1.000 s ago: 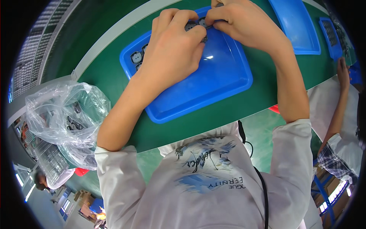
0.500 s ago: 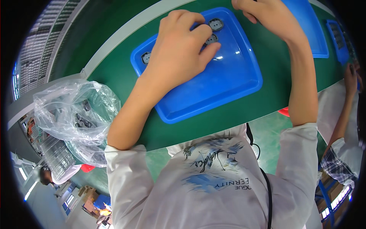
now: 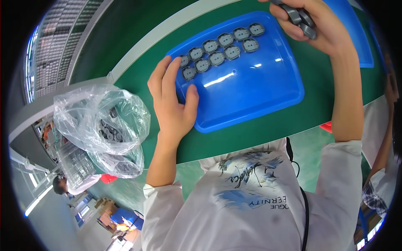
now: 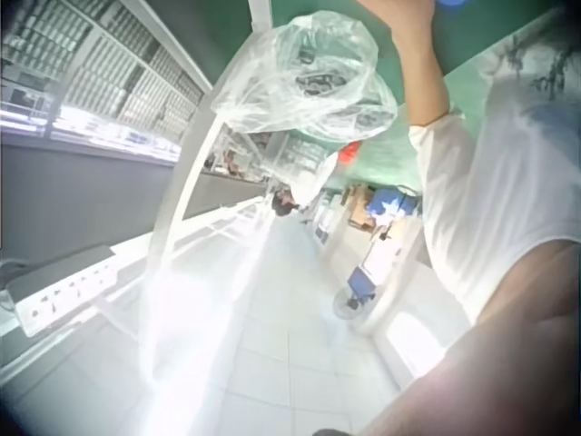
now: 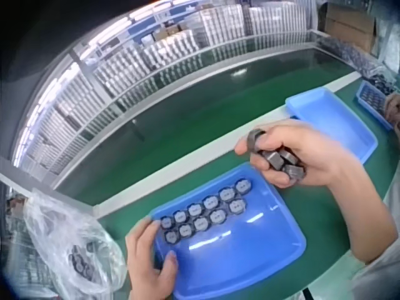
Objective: Assembling and sorting small grey components into a blue tray at a manual assembly station.
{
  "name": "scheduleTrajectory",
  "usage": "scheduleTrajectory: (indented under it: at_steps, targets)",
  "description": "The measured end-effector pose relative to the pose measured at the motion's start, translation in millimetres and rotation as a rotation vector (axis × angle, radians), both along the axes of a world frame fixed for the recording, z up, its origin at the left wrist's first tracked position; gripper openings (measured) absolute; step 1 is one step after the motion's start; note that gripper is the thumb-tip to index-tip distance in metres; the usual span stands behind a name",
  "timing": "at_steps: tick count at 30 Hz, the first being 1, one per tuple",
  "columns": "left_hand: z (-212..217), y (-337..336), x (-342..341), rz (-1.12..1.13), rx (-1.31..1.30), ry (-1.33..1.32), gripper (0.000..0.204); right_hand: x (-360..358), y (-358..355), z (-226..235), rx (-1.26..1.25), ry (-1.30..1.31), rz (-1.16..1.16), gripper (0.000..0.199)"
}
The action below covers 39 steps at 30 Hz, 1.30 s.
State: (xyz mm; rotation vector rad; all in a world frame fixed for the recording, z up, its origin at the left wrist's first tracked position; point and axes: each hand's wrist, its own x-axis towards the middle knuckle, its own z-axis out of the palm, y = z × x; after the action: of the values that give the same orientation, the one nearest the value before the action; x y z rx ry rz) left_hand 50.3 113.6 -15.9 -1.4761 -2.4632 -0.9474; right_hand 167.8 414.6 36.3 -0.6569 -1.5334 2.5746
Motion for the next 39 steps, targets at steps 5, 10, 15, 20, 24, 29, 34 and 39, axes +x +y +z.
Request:
scheduleTrajectory:
  at_steps: [5,10,15,20,24,29,34,39]
  targets:
    - [-5.4,-11.2,-13.9,0.071,-0.022,-0.077,0.051,1.8,-18.3,10.8,0.509,-0.131,0.110,0.016]
    - [-5.3,-20.4,-17.8,0.118,-0.018,-0.053,0.045,-0.8,-27.2,-19.0,1.036,-0.119,0.311,0.019]
    - [-4.6,-20.4,-21.1,0.122,0.018,-0.082,0.037,11.3,-45.6,-24.2,1.571,0.098,0.457,0.029]
    - [-8.9,-16.5,-17.5,0.119,0.041,-0.096,0.029,8.8,-51.1,-22.6,1.606,-0.072,0.373,0.017]
    - [-9.1,-16.6,-16.7,0.116,0.043,-0.101,0.027,7.8,-48.1,-18.0,1.671,0.013,0.443,0.015]
    - [-9.2,-17.9,-17.5,0.126,0.052,-0.093,0.026,9.5,-54.7,-16.8,1.729,-0.103,0.455,0.018]
    - [-3.0,-16.5,-21.7,0.131,0.058,0.053,0.022,13.2,-48.5,-13.4,1.687,0.240,0.415,0.022]
    - [18.0,7.8,-25.9,-0.116,0.082,0.204,0.018,12.0,-53.0,-22.7,1.774,0.170,0.479,0.021]
